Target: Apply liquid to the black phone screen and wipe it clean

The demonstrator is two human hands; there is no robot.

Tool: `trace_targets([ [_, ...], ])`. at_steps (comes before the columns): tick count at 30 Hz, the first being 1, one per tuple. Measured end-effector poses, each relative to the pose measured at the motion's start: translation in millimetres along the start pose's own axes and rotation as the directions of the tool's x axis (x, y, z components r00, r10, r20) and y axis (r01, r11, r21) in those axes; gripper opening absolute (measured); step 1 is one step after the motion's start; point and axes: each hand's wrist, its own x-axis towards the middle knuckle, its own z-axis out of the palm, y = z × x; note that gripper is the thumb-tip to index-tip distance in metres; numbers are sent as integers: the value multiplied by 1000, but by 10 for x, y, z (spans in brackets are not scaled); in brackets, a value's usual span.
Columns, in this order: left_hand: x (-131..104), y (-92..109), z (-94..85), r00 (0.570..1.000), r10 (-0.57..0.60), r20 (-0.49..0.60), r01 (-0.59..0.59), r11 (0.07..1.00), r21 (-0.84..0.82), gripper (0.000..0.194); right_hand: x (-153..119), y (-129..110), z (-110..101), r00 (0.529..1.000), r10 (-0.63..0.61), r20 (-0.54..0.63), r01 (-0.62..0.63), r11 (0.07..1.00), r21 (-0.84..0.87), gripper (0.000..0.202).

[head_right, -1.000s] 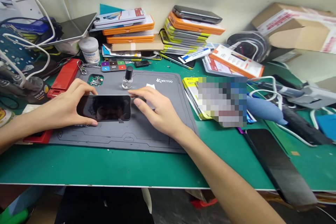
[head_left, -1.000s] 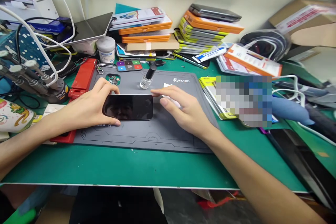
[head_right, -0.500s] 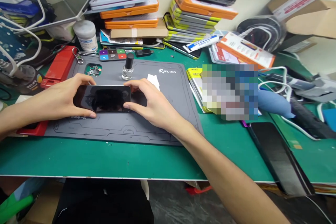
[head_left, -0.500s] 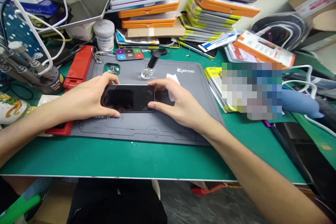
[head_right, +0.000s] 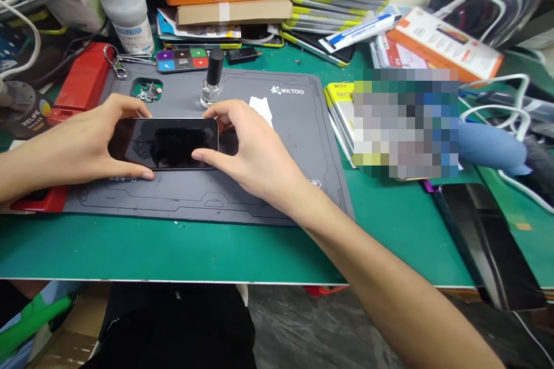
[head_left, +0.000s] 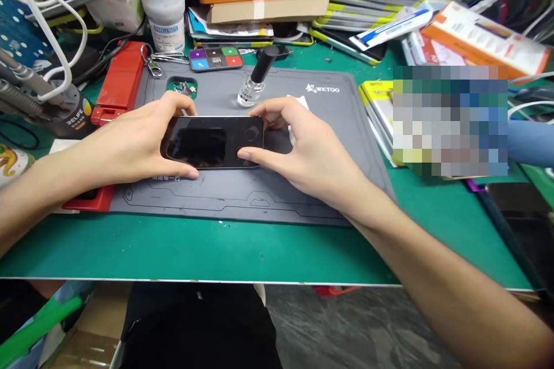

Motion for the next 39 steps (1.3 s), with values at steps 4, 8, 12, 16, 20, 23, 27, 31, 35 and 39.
trace_targets([
  [4, -8, 22, -10, 1000, 6, 6, -7, 1000, 28, 88, -6, 4, -126, 996, -25, 91, 23, 1000, 16, 51],
  [8, 1, 28, -3, 1000, -22, -1, 22, 1000, 18, 92, -8, 17, -165, 994, -17, 112, 13, 999, 35, 55],
  [12, 11, -14, 18, 1000, -22, -1, 22, 1000, 4, 99, -16, 26, -100, 997, -13, 78, 13, 1000, 9, 56],
  [16, 16, -29, 18, 1000, -5, 2, 5, 1000, 11, 99, -31, 6, -40, 999, -17, 44, 19, 999, -32, 57],
  [20, 11, 0, 4, 1000, -18, 7, 18, 1000, 24, 97, -33, 21, -31, 998, -52, 34, 54, 996, -65, 52],
  [23, 6, 11, -2, 999, -33, 1, 33, 999, 23, 97, -32, 43, -66, 998, -43, 40, 44, 999, -23, 39],
  [27, 4, 5, -8, 1000, -19, -8, 19, 999, 27, 96, -39, 51, -143, 994, -47, 95, 44, 999, 29, 43],
  [31, 2, 18, -16, 1000, -21, -4, 21, 999, 29, 94, -43, 69, -188, 985, -73, 159, 68, 997, 36, 53],
  [35, 10, 24, -9, 1000, -25, -4, 25, 999, 21, 94, -31, 85, -154, 991, -57, 124, 57, 998, 5, 54],
  [39, 24, -2, 13, 1000, -21, -2, 21, 1000, 16, 98, -17, 68, -100, 994, -51, 92, 54, 998, -23, 56],
])
